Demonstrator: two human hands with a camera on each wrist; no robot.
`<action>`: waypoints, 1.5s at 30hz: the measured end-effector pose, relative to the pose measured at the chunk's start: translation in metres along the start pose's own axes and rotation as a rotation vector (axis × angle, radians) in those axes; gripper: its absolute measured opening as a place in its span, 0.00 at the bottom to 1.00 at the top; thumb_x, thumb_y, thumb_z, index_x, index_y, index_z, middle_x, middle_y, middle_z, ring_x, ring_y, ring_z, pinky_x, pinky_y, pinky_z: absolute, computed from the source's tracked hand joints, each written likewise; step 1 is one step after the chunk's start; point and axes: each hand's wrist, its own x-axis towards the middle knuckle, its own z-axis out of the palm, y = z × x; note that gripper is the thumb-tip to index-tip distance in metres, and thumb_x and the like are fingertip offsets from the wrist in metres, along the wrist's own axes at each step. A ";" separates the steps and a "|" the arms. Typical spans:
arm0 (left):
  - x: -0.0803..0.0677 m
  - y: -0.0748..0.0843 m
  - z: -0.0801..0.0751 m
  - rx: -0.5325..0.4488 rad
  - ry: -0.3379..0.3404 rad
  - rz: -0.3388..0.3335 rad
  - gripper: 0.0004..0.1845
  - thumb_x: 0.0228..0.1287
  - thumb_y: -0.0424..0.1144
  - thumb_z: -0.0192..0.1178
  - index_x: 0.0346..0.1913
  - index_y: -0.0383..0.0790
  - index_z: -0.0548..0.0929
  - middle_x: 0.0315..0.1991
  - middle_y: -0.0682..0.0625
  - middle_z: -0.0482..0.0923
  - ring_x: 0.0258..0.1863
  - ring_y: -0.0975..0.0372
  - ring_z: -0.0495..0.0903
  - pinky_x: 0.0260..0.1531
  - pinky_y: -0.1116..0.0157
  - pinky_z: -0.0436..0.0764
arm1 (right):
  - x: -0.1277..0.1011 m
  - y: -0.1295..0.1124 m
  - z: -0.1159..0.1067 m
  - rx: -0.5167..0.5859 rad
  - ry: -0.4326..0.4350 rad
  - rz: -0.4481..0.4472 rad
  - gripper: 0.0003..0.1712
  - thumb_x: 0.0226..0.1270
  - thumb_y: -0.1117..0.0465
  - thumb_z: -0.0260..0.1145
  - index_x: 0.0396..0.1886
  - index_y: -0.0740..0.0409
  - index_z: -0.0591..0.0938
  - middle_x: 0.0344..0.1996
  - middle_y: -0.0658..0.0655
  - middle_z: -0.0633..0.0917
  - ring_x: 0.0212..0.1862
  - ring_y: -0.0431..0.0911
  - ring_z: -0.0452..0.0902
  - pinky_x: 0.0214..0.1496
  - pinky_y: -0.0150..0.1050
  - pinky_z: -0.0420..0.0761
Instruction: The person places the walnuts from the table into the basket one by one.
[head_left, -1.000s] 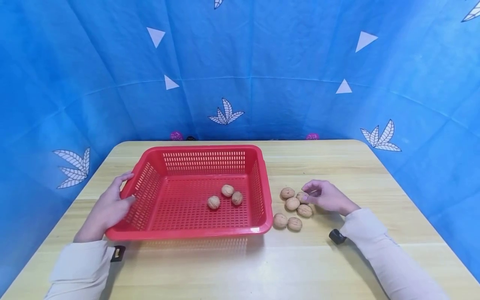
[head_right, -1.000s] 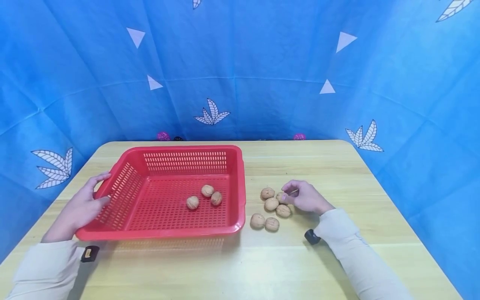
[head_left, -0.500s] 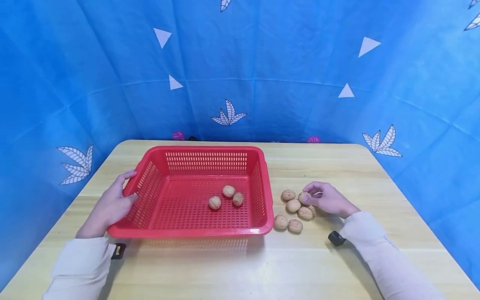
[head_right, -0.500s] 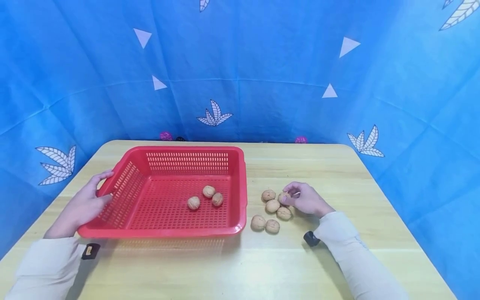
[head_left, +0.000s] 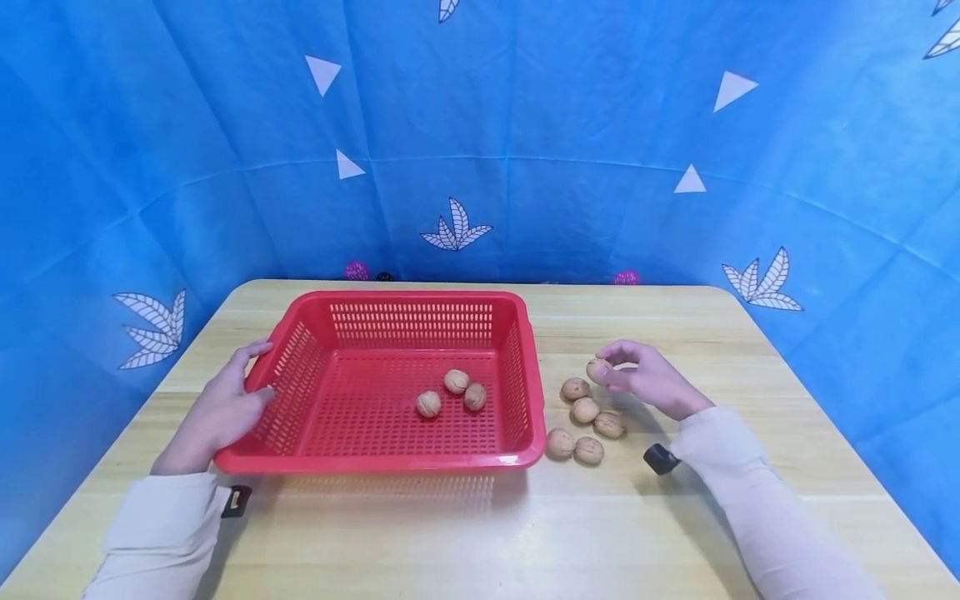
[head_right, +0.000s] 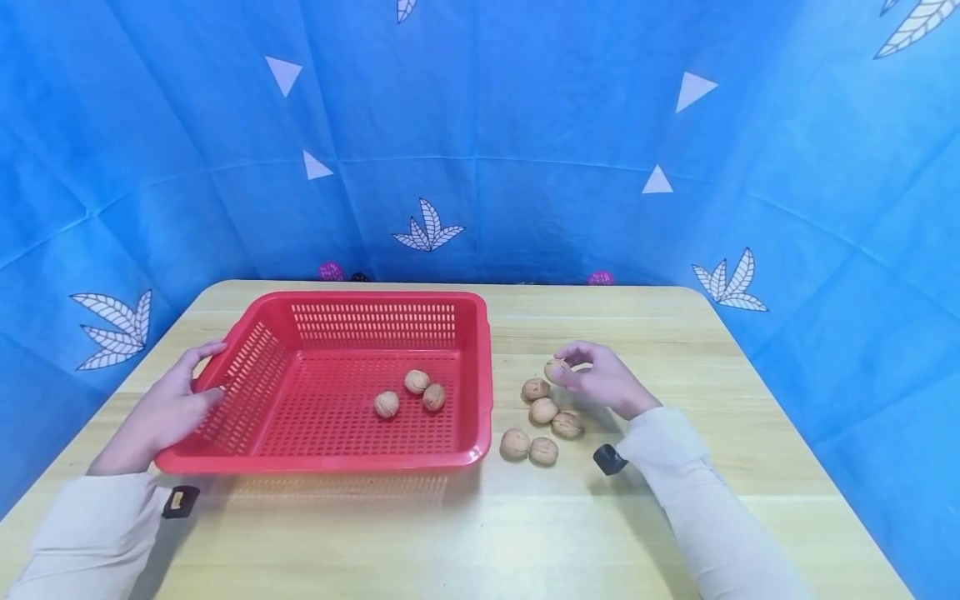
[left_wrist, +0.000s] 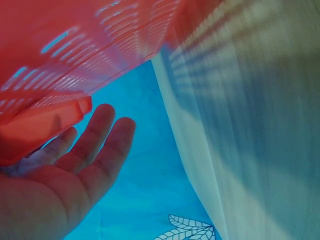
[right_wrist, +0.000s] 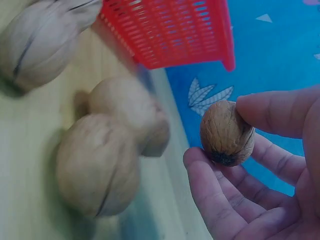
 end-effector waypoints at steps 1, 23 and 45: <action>0.000 0.000 0.000 0.000 0.001 0.001 0.47 0.65 0.35 0.57 0.78 0.44 0.38 0.63 0.29 0.60 0.49 0.40 0.76 0.34 0.54 0.85 | 0.000 -0.002 0.000 0.017 -0.003 -0.006 0.31 0.65 0.52 0.68 0.58 0.68 0.72 0.53 0.66 0.75 0.49 0.54 0.79 0.53 0.50 0.79; -0.001 0.000 0.001 -0.002 0.005 0.006 0.47 0.65 0.35 0.58 0.78 0.43 0.38 0.63 0.28 0.60 0.49 0.39 0.75 0.33 0.54 0.85 | 0.018 -0.058 0.017 0.131 -0.053 -0.092 0.25 0.67 0.59 0.66 0.56 0.69 0.71 0.51 0.66 0.75 0.50 0.54 0.79 0.52 0.46 0.81; -0.001 -0.001 0.000 -0.009 -0.013 0.005 0.46 0.67 0.34 0.56 0.78 0.43 0.37 0.62 0.28 0.60 0.48 0.41 0.76 0.34 0.53 0.85 | 0.041 -0.101 0.049 0.143 -0.101 -0.123 0.25 0.63 0.55 0.70 0.55 0.63 0.75 0.50 0.64 0.76 0.48 0.55 0.80 0.51 0.49 0.81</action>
